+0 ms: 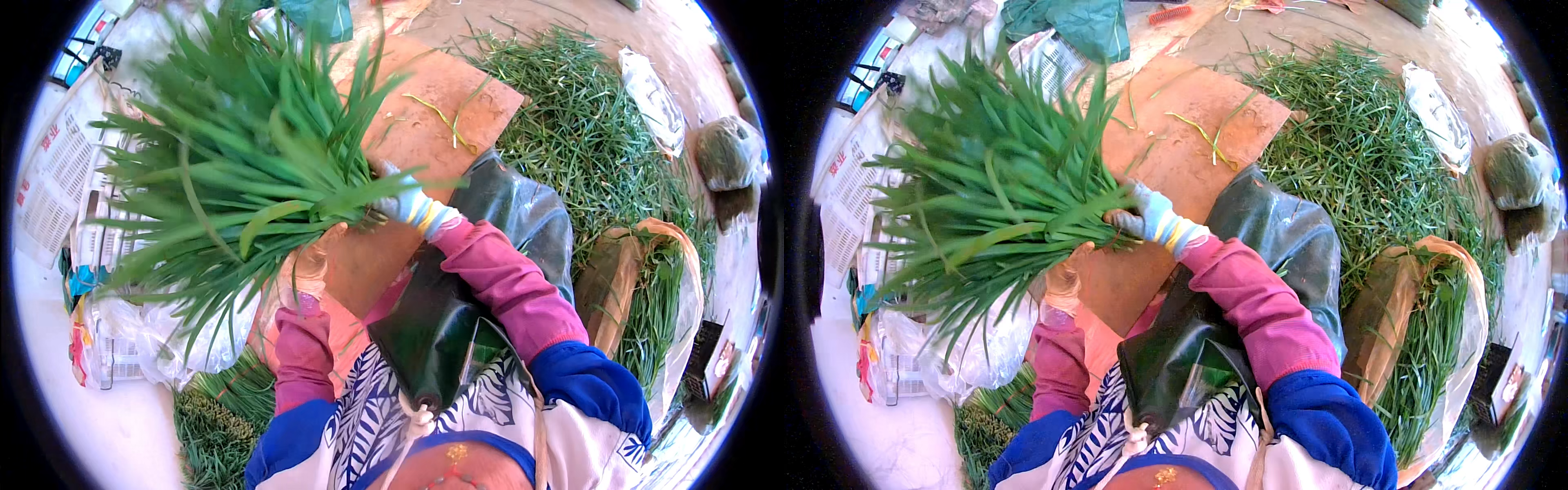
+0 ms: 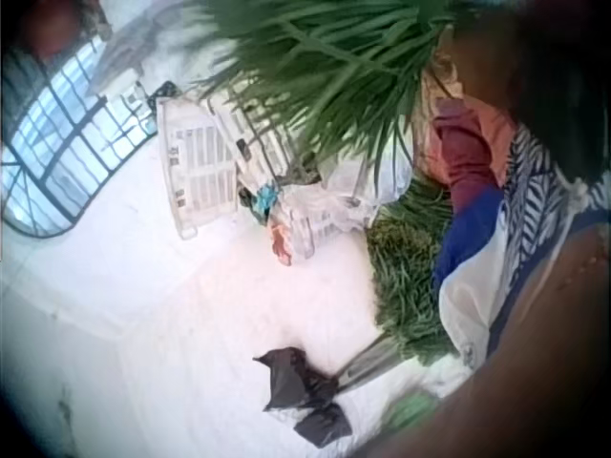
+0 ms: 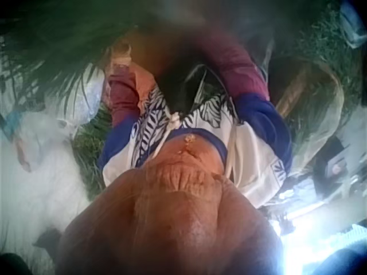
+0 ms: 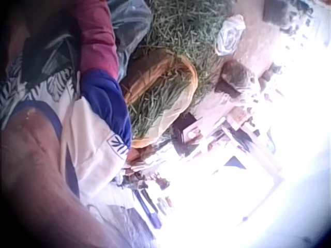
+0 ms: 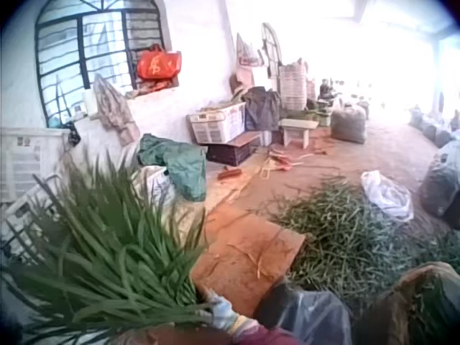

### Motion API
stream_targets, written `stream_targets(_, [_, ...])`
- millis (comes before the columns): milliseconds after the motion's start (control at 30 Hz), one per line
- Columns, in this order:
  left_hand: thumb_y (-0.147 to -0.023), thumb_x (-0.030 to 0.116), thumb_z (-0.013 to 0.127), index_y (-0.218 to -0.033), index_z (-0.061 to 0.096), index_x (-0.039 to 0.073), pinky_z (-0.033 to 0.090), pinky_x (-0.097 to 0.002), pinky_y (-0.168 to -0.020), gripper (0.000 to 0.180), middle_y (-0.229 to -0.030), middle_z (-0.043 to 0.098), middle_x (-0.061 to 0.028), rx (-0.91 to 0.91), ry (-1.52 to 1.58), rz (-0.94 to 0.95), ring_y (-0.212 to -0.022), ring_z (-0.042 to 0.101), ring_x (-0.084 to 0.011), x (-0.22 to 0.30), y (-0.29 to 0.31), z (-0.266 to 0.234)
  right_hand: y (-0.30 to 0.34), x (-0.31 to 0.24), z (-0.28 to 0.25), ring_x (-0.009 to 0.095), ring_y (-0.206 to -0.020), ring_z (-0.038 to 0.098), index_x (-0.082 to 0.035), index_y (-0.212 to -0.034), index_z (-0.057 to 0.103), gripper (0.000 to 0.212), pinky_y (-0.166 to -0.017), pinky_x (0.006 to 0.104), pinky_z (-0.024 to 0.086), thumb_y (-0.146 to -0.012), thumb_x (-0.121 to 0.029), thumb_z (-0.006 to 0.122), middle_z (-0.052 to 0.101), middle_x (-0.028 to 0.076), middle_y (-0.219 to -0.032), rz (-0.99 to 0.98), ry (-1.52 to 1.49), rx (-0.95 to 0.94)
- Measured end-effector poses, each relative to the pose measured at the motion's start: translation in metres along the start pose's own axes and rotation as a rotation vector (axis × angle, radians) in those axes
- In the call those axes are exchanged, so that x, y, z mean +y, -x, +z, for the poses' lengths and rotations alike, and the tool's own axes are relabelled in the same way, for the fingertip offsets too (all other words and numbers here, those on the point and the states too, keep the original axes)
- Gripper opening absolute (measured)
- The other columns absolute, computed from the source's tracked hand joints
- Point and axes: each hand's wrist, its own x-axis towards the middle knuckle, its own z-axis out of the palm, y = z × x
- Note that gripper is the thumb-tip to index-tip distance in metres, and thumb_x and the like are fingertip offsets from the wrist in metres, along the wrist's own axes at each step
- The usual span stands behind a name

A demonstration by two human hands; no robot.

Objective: The person sorts green onions from a large pile, aligns them into bundles, and ties each bundle with a red string.

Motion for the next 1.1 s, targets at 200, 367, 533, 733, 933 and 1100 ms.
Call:
stream_targets(200, [-0.073,0.019,0.068,-0.114,0.047,0.004,0.041,-0.0331,-0.085,0.049,-0.108,0.053,-0.0065,-0.139,0.035,-0.034,-0.097,0.05,-0.0195,0.01,-0.008,0.013,0.007,0.029,-0.021,0.022,-0.117,0.041,-0.003,-0.134,0.023,0.097,-0.095,0.0351,0.036,-0.058,-0.028,0.078,0.045,0.017,-0.126,0.116,-0.136,-0.018])
stream_targets(367, [-0.071,0.019,0.07,-0.116,0.045,0.003,0.041,-0.0331,-0.086,0.053,-0.109,0.052,-0.0074,-0.226,0.085,-0.05,-0.098,0.05,-0.0199,0.023,-0.011,0.023,0.001,0.015,-0.01,0.023,-0.083,0.059,-0.004,-0.118,0.042,0.079,-0.073,0.0342,0.047,-0.05,-0.023,0.078,0.06,0.014,-0.092,0.29,-0.187,-0.297])
stream_targets(533, [-0.069,0.019,0.071,-0.117,0.043,0.003,0.04,-0.0331,-0.087,0.057,-0.11,0.052,-0.0082,-0.3,0.075,-0.057,-0.099,0.049,-0.0202,0.025,-0.018,0.023,0.004,0.018,-0.004,0.015,-0.061,0.058,-0.005,-0.126,0.029,0.089,-0.049,0.0298,0.048,-0.05,-0.006,0.074,0.061,0.01,-0.072,-0.135,-0.153,-0.179])
stream_targets(733, [-0.067,0.019,0.072,-0.119,0.041,0.003,0.04,-0.0331,-0.088,0.062,-0.112,0.051,-0.0093,-0.35,0.062,-0.053,-0.101,0.048,-0.0207,0.027,-0.021,0.025,0.007,0.069,-0.004,0.019,-0.063,0.058,-0.007,-0.122,0.038,0.078,-0.05,0.0322,0.047,-0.056,-0.021,0.075,0.06,0.011,-0.081,-0.001,-0.166,-0.242])
stream_targets(933, [-0.065,0.019,0.073,-0.12,0.039,0.002,0.039,-0.0331,-0.089,0.067,-0.113,0.05,-0.0103,-0.396,0.057,-0.061,-0.103,0.048,-0.0211,0.027,-0.015,0.026,0.011,0.045,-0.028,0.022,-0.086,0.056,-0.01,-0.131,0.028,0.092,-0.074,0.0369,0.046,-0.055,-0.022,0.079,0.059,0.012,-0.098,0.631,-0.468,-0.38])
stream_targets(1100, [-0.064,0.019,0.074,-0.122,0.038,0.002,0.038,-0.0331,-0.089,0.071,-0.114,0.049,-0.0112,-0.387,0.031,-0.092,-0.104,0.047,-0.0215,0.016,-0.003,0.016,0.017,-0.039,-0.031,0.017,-0.096,0.051,-0.006,-0.13,0.027,0.095,-0.083,0.033,0.043,-0.054,-0.023,0.08,0.056,0.012,-0.107,0.326,-0.428,-0.28])
